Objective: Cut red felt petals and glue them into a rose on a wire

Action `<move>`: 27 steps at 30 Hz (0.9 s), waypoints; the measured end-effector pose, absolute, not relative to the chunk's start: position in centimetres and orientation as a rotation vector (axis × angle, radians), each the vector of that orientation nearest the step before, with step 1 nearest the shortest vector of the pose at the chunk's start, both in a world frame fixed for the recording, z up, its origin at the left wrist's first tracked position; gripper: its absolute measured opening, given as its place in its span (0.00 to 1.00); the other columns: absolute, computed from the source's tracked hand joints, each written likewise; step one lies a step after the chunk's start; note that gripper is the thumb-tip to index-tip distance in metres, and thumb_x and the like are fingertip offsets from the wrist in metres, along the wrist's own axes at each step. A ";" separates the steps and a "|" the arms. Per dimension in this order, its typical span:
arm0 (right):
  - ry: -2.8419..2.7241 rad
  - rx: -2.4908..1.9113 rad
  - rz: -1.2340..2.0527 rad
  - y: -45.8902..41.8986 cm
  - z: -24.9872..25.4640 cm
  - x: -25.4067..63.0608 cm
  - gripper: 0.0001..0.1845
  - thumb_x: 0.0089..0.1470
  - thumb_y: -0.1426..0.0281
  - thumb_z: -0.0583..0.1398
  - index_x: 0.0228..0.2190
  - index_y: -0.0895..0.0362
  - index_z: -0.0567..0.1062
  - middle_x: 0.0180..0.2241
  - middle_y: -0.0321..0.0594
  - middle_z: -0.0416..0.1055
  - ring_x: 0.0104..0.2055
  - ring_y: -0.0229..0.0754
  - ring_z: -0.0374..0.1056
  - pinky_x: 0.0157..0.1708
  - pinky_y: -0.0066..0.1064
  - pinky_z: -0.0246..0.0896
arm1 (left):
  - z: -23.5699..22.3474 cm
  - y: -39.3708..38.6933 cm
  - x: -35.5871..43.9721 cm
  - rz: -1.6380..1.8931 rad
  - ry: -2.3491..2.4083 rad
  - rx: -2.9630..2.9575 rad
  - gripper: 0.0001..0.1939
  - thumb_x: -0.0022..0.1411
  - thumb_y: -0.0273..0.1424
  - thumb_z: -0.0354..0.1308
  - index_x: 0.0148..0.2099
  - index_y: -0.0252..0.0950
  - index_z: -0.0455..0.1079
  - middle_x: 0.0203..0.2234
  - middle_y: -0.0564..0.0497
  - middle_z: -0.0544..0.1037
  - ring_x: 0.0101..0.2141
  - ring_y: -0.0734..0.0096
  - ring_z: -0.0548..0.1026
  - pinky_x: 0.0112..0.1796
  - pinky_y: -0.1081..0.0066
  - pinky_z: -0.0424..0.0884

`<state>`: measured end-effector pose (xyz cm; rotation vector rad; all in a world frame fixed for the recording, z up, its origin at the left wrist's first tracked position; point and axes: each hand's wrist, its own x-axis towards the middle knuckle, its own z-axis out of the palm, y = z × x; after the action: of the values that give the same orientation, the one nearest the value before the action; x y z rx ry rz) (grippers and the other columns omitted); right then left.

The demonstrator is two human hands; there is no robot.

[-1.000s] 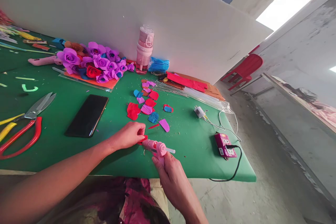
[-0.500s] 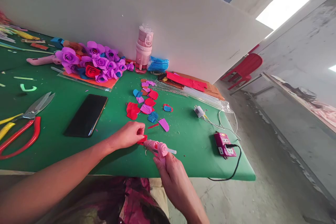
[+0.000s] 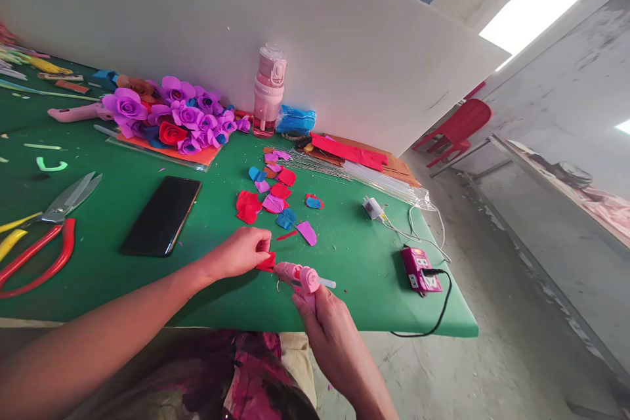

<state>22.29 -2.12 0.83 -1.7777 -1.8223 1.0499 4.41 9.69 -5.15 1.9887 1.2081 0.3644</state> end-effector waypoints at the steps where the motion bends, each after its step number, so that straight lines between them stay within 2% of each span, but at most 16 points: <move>1: -1.824 -1.779 1.044 -2.1 0.9 22.3 0.15 0.60 0.62 0.48 0.39 0.55 0.69 0.21 0.35 0.65 0.20 0.37 0.60 0.20 0.26 0.58 | -5.2 9.7 4.4 0.366 1.207 1.987 0.08 0.45 0.20 0.50 0.20 0.36 0.59 0.16 0.57 0.65 0.20 0.76 0.62 0.22 0.74 0.50; 4: -1.824 -1.785 1.045 -2.1 1.1 22.4 0.16 0.60 0.61 0.48 0.41 0.55 0.70 0.20 0.34 0.64 0.20 0.38 0.60 0.20 0.26 0.58 | -5.2 9.7 4.4 0.375 1.202 1.986 0.08 0.45 0.20 0.50 0.20 0.36 0.58 0.16 0.57 0.65 0.20 0.76 0.62 0.22 0.74 0.50; 8: -1.815 -1.776 1.077 -2.2 1.6 22.8 0.16 0.60 0.60 0.47 0.38 0.55 0.70 0.19 0.34 0.62 0.20 0.37 0.58 0.20 0.26 0.57 | -5.1 9.6 4.4 0.371 1.199 1.984 0.08 0.45 0.19 0.50 0.20 0.37 0.57 0.15 0.57 0.65 0.20 0.76 0.62 0.22 0.74 0.50; 16: -1.791 -1.741 1.110 -2.2 0.9 22.2 0.16 0.60 0.60 0.47 0.27 0.55 0.63 0.20 0.33 0.60 0.20 0.35 0.57 0.21 0.25 0.56 | -5.2 9.7 4.4 0.355 1.206 1.980 0.07 0.45 0.20 0.51 0.20 0.36 0.60 0.16 0.56 0.66 0.20 0.75 0.63 0.22 0.74 0.51; 22: -1.794 -1.759 1.137 -2.1 0.0 21.7 0.14 0.61 0.61 0.47 0.27 0.56 0.61 0.24 0.35 0.64 0.20 0.33 0.57 0.20 0.25 0.55 | -5.2 9.7 4.5 0.364 1.195 1.972 0.07 0.45 0.21 0.51 0.20 0.36 0.59 0.16 0.57 0.66 0.20 0.76 0.63 0.22 0.74 0.51; 27: -1.800 -1.788 1.155 -2.1 0.0 21.9 0.15 0.61 0.59 0.46 0.28 0.55 0.60 0.25 0.35 0.63 0.20 0.33 0.57 0.21 0.25 0.56 | -5.1 9.7 4.5 0.372 1.198 1.981 0.08 0.45 0.21 0.50 0.20 0.37 0.57 0.16 0.57 0.65 0.20 0.76 0.62 0.21 0.75 0.51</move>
<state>21.91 -2.08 -0.02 -1.7877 -1.8002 1.1550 4.52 9.69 -5.08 1.9813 1.1977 0.3716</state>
